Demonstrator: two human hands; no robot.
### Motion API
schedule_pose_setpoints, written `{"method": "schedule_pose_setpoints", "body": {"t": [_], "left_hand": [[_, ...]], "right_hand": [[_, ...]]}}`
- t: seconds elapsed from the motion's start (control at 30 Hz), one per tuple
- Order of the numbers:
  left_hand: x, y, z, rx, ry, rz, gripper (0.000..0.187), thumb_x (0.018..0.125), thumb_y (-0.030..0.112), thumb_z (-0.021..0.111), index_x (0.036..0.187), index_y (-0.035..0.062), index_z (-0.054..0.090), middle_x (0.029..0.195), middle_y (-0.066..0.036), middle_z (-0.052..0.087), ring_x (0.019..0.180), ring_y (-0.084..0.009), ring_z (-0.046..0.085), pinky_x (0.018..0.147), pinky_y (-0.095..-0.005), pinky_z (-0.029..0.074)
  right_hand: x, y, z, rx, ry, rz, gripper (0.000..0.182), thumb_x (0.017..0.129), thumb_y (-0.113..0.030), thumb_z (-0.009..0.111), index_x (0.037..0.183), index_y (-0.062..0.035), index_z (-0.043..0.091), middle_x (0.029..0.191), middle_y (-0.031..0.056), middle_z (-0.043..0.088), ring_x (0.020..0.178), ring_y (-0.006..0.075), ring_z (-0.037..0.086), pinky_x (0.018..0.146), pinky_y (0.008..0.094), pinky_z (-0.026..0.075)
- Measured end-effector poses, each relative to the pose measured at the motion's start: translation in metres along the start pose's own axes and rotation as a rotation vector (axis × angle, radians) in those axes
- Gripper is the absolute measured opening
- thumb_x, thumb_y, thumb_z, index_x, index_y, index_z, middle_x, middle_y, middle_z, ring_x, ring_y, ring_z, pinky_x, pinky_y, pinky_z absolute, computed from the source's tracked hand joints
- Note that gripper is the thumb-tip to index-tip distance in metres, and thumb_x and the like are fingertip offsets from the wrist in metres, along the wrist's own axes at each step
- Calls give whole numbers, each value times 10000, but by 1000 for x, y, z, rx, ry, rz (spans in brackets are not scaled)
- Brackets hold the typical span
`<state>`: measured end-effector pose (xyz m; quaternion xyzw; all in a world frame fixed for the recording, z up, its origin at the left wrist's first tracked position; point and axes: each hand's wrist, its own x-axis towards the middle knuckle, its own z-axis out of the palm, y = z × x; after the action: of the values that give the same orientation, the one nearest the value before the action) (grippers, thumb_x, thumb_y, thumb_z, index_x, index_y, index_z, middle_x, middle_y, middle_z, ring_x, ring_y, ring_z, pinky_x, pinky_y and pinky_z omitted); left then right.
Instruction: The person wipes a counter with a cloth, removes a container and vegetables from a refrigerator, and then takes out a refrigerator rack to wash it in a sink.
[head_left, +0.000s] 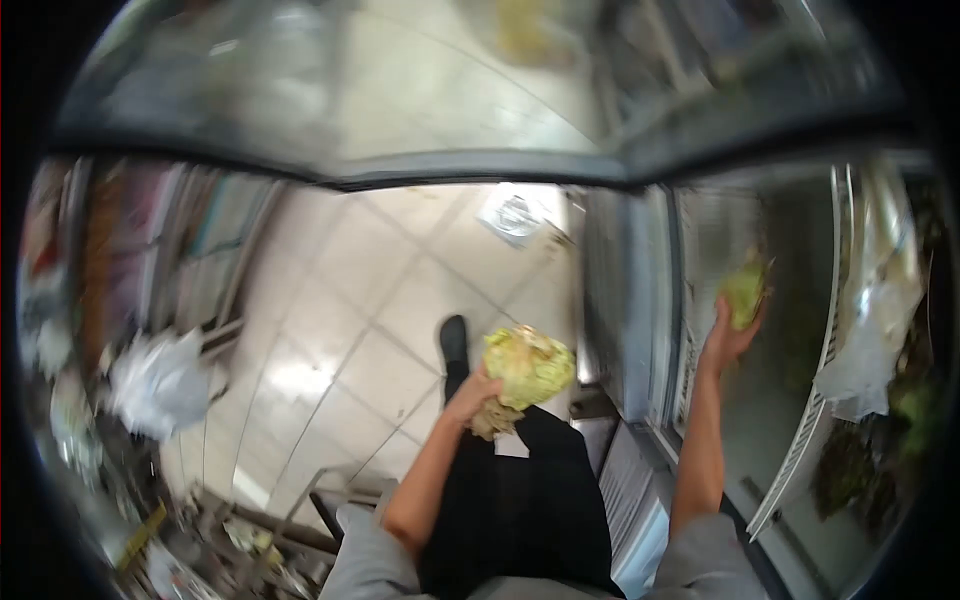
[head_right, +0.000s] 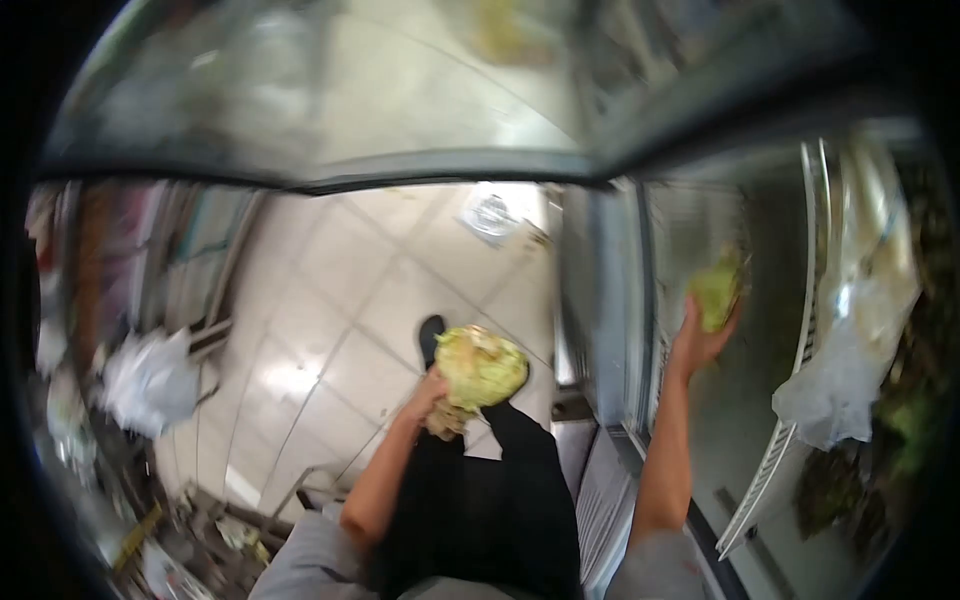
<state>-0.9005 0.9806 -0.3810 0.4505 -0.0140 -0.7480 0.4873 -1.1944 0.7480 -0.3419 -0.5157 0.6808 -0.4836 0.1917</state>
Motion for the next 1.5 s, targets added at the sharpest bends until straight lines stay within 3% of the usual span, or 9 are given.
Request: {"method": "schedule_pose_setpoints", "body": {"t": [0.13,0.23,0.67,0.8,0.87,1.13,1.2,1.27,1.5], "left_hand": [[-111,26,-11,-108,170,97,678,768,352,622,1271,39,293,1144,-61,489,968,-147,520,794,-285,458],[-185,44,-22,-264,287,210,585,821,381,544,1256,50,334,1097,-59,524,909,-156,551,787,-291,466],[-432,101,-106,-743,527,620,532,871,490,370,1210,82,414,1001,-74,569,818,-170,582,683,-318,516],[-458,86,-154,-723,568,718,546,841,545,383,1119,86,482,844,-93,576,706,-198,583,633,-364,517],[-476,82,-168,-780,604,775,513,867,471,403,1206,85,410,1002,-74,549,794,-167,565,644,-322,516],[-527,89,-178,-1033,745,1022,526,854,501,418,1192,99,429,987,-59,562,772,-156,564,627,-335,506],[-534,87,-190,-1089,784,1072,537,842,521,428,1184,107,448,984,-57,573,762,-161,566,610,-332,504],[-541,80,-209,-1137,795,1094,549,834,531,434,1187,111,451,981,-56,574,770,-160,566,611,-333,504],[-583,115,-260,-1260,876,1211,594,798,573,460,1178,116,462,963,-47,574,740,-165,567,626,-345,507]], "right_hand": [[-126,-122,2,147,-655,178,746,599,-42,697,1257,10,350,1252,155,403,1139,256,407,975,344,301],[-191,-193,1,278,-995,75,774,563,6,715,1248,1,355,1185,118,445,1070,221,450,928,322,355],[-356,-387,79,361,-1817,-34,734,595,-56,753,1183,-46,313,1057,144,479,941,215,516,792,309,455],[-398,-445,112,312,-1895,-406,680,627,-51,713,1190,-52,333,1062,135,487,959,209,510,787,321,460],[-424,-473,124,342,-1940,100,650,628,-64,712,1180,-40,369,1089,124,489,949,200,518,770,295,462],[-515,-540,157,350,-2234,-12,675,683,-41,647,1271,-97,319,1137,119,469,1001,218,500,817,300,447],[-539,-538,182,354,-2280,304,703,692,-24,630,1301,-111,288,1170,127,449,1034,229,487,849,320,436],[-559,-544,202,326,-2389,125,694,718,-77,634,1311,-128,277,1214,84,419,1065,231,467,834,355,450],[-618,-607,261,139,-2515,344,673,725,-118,636,1305,-119,294,1234,104,399,1084,248,454,832,372,453]]}}
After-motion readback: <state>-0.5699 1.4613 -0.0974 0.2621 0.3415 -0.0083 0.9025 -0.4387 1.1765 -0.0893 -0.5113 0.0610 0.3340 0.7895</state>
